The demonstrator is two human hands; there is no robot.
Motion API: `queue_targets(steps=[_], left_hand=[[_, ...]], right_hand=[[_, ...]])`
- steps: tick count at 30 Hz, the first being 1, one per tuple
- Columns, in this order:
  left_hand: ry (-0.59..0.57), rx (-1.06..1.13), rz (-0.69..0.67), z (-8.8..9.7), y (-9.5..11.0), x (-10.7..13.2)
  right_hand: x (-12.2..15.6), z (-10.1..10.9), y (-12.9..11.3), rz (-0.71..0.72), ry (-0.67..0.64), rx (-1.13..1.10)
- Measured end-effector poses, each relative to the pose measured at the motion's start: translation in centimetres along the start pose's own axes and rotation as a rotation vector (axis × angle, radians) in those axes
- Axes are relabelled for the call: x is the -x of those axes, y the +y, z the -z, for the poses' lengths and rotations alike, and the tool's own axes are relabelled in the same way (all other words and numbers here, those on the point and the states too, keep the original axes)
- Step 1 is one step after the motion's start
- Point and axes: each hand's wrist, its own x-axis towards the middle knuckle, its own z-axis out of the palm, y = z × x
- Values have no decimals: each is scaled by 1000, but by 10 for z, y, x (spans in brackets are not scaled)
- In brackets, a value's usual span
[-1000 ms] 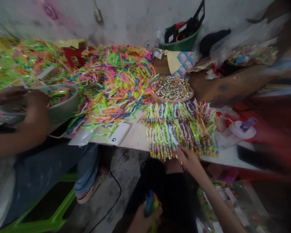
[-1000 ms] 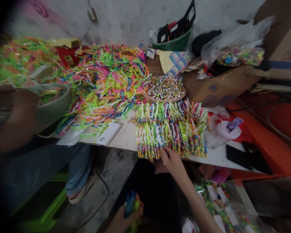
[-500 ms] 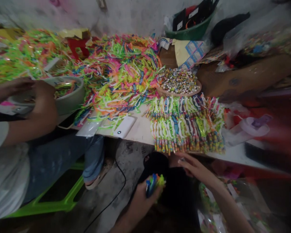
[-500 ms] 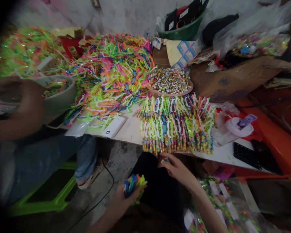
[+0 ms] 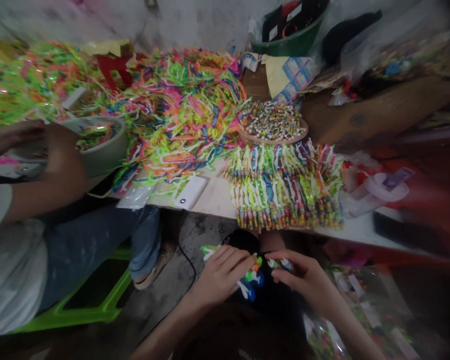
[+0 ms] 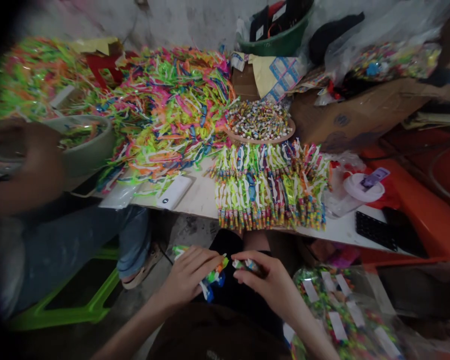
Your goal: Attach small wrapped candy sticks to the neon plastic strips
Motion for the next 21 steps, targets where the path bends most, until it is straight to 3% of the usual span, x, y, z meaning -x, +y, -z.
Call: queue_targets(steps=[5, 11, 16, 21], left_hand=[[5, -150, -125, 13, 2, -11], [10, -214, -186, 22, 0, -15], [22, -210, -219, 23, -1, -17], [64, -215, -291, 22, -1, -15]], right_hand=[[4, -6, -2, 67, 86, 129], [8, -6, -7, 34, -22, 94], [7, -5, -4, 24, -34, 59], [4, -5, 2, -102, -239, -125]])
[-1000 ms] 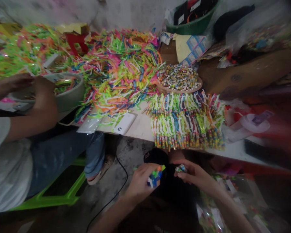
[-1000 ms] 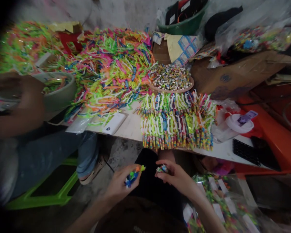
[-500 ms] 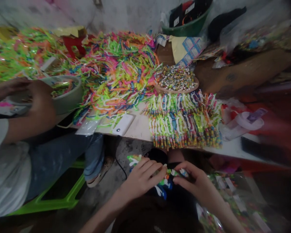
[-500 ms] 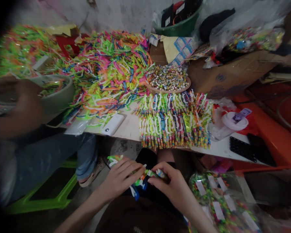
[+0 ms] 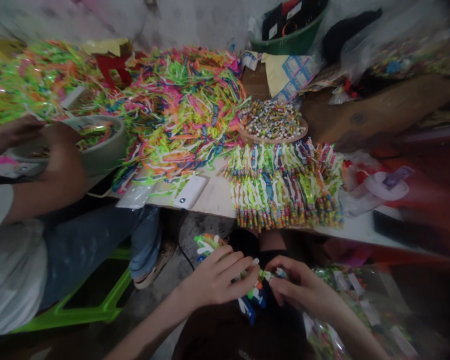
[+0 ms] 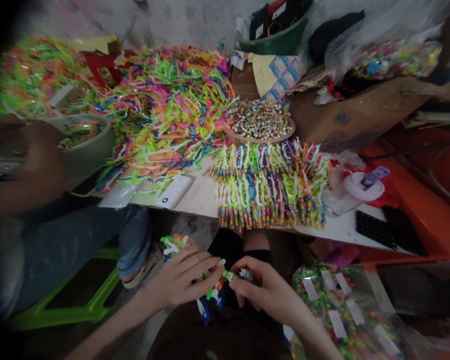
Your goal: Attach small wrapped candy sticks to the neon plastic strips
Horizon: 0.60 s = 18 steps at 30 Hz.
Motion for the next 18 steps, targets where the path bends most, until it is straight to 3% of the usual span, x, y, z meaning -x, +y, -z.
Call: queue_targets(steps=[5, 13, 18], left_hand=[[17, 7, -65, 2, 0, 2], [58, 52, -86, 1, 0, 3], [-97, 63, -85, -2, -2, 6]], right_hand=[[-1, -1, 6, -88, -181, -192], [2, -15, 26, -70, -123, -455], [-5, -13, 35, -91, -115, -387]])
